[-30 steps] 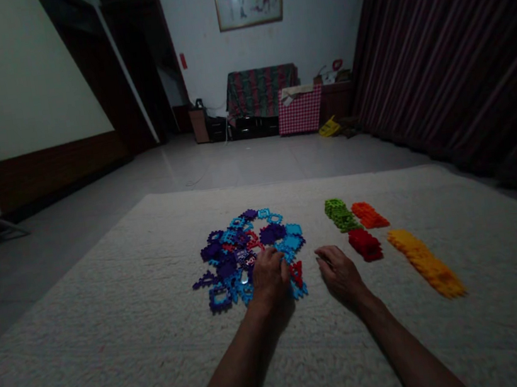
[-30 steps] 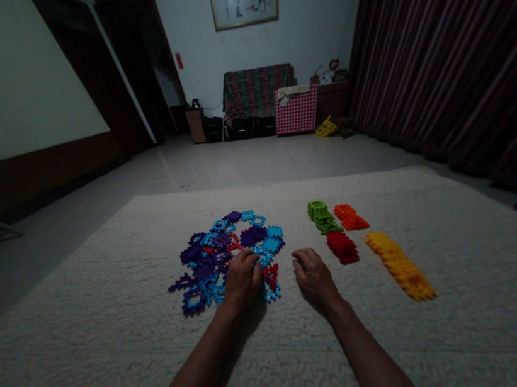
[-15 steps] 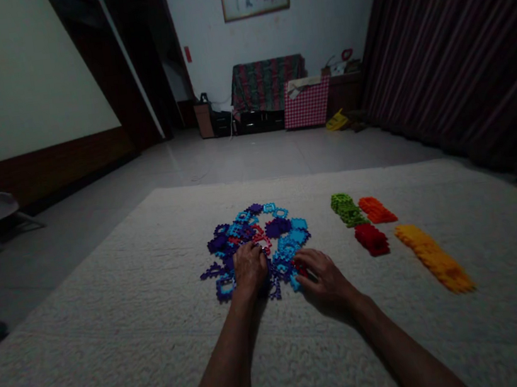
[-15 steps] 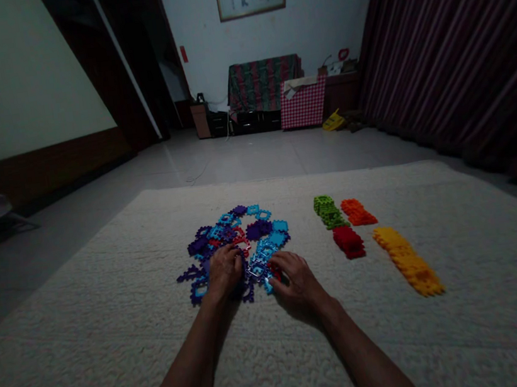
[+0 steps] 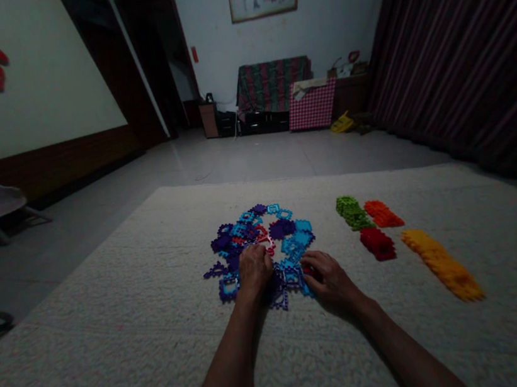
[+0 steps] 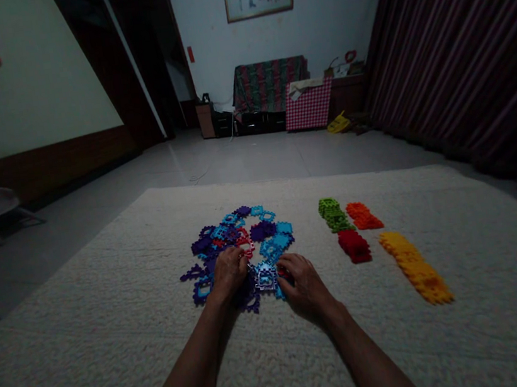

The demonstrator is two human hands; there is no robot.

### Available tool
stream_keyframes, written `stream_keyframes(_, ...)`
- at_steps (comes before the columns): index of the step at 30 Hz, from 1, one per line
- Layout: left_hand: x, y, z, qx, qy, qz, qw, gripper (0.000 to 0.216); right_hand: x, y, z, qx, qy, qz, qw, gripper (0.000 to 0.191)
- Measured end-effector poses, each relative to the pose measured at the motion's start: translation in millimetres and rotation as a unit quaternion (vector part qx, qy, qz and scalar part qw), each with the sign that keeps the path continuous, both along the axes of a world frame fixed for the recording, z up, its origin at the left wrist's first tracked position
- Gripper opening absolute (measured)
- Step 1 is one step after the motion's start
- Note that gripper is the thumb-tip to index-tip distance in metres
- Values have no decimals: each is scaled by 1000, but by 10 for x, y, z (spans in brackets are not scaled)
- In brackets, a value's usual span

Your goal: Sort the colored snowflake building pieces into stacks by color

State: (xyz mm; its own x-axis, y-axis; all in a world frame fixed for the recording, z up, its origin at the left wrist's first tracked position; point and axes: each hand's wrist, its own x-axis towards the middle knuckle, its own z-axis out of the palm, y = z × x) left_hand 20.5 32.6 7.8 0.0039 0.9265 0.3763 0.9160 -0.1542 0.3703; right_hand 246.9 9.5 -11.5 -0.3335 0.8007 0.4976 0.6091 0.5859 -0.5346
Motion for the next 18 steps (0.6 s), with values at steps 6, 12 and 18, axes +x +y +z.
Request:
stream_keyframes(6, 81, -3, -64, -21, -35, -7, 999, 22, -18, -18, 30, 2, 10, -8, 1000, 27)
stream_keyframes(12, 113, 82, -136, 9, -126, -113, 986, 32, -5, 9, -23, 12, 22, -5, 1000, 27)
stream_keyframes(18, 93, 91, -179, 21, -150, -166, 974, 31, 57, 52, -18, -21, 38, 12, 999, 29)
